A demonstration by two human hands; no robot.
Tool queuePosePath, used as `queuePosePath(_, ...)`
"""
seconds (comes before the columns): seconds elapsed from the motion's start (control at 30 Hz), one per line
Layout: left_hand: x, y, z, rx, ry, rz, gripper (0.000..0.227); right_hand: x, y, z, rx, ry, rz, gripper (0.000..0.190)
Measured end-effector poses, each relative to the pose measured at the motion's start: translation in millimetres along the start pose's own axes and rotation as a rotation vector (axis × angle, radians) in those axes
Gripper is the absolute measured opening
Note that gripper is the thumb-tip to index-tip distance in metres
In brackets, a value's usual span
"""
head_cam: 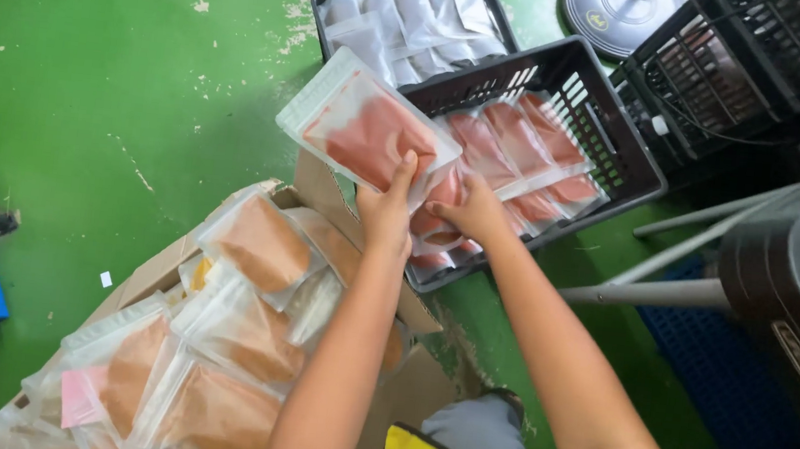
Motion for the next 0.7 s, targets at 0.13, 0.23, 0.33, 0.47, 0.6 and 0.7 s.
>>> queuePosePath(0.13,-18,-22,3,-0.026,-0.036,0.018,0.067,13,-10,34,-0.061,-0.065,-0.033,0.08)
queuePosePath(0.23,-39,-26,6,-0.11,-0.143,0.053,0.075,25,-22,58,-0.191,0.089,-0.048,0.089)
queuePosePath(0.33,-70,-26,3,-0.213,-0.3,0.022,0.075,40,-21,69,-0.277,0.086,-0.012,0.088)
queuePosePath(0.47,-85,-23,-1,-0.275,-0.367,0.007,0.072,39,-17,65,-0.27,0.01,-0.003,0.085)
queuePosePath(0.6,-101,-27,-5,-0.312,-0.42,-0.056,0.072,47,-31,83,-0.296,-0.059,0.004,0.084)
queuePosePath(0.7,-78,-10,8,-0.323,-0.338,-0.106,0.077,58,-40,93,-0.288,0.004,0.015,0.08)
Point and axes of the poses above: each hand's wrist, its own y-axis away from the middle knuckle, its own z-axis out of the palm, x = y × z, the point moved 6 cm from there along -y, towards the middle knuckle, and after that the axes turned 9 degrees about z, right-handed, at the moved point
